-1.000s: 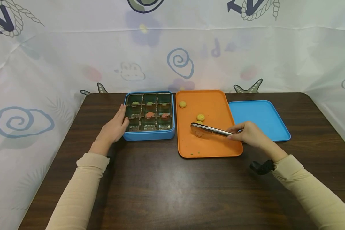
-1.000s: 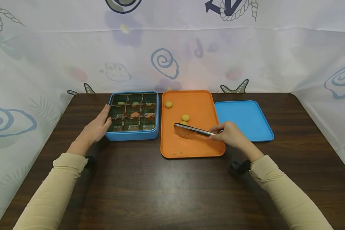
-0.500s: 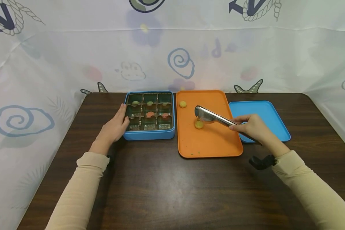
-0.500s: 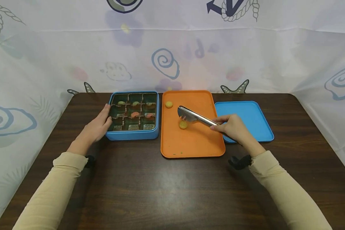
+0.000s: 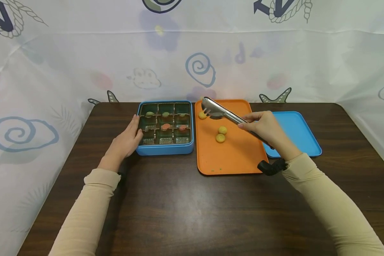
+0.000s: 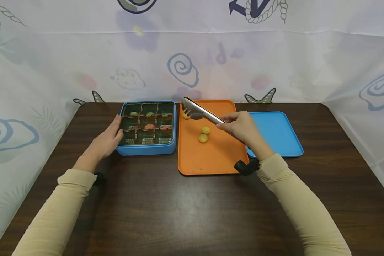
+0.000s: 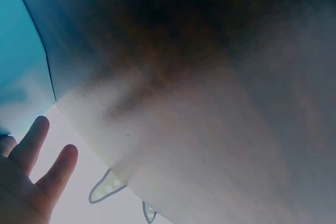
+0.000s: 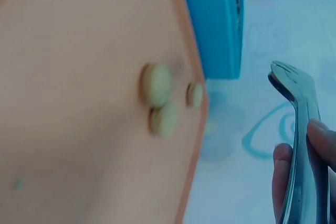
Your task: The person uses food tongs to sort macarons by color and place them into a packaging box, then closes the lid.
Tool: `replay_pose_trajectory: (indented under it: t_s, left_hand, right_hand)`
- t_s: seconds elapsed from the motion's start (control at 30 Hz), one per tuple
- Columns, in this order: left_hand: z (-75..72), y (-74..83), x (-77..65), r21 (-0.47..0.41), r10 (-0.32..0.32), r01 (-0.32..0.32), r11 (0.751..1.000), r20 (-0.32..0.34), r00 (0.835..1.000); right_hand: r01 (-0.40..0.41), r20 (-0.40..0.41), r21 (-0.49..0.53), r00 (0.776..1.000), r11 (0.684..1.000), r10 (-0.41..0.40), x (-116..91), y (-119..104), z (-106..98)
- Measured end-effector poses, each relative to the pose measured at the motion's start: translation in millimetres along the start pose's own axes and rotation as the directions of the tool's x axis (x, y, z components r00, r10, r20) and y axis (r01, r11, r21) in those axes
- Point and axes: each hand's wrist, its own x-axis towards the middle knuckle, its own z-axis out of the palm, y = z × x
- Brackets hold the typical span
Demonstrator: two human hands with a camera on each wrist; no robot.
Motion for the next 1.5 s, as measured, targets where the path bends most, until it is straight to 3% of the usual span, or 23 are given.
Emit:
replay_pose_trajectory:
  t_s: [0.4, 0.6, 0.7, 1.07, 1.5]
  left_hand:
    - [-0.7, -0.2, -0.5, -0.006, -0.009, 0.009, 1.000, 0.007, 1.000]
    - [-1.0, -0.8, -0.8, -0.011, -0.011, 0.011, 1.000, 0.005, 1.000]
    - [-0.3, -1.8, -0.2, -0.018, -0.012, 0.012, 1.000, 0.007, 1.000]
    - [-0.3, -4.5, 0.9, -0.023, -0.027, 0.028, 0.999, 0.019, 0.999]
    - [-0.7, -2.3, 2.5, -0.028, -0.022, 0.023, 0.999, 0.020, 1.000]
  right_hand:
    - [0.068, 0.002, 0.094, 0.998, 0.993, -0.069, 25, -49, 43]
    - [0.093, 0.048, 0.109, 0.994, 0.990, -0.099, 31, -70, 67]
    - [0.118, 0.034, 0.073, 0.992, 0.990, -0.121, 35, -78, 80]
    - [0.166, 0.030, 0.023, 0.986, 0.986, -0.166, 41, -98, 118]
    - [0.144, 0.040, 0.002, 0.989, 0.990, -0.144, 42, -110, 137]
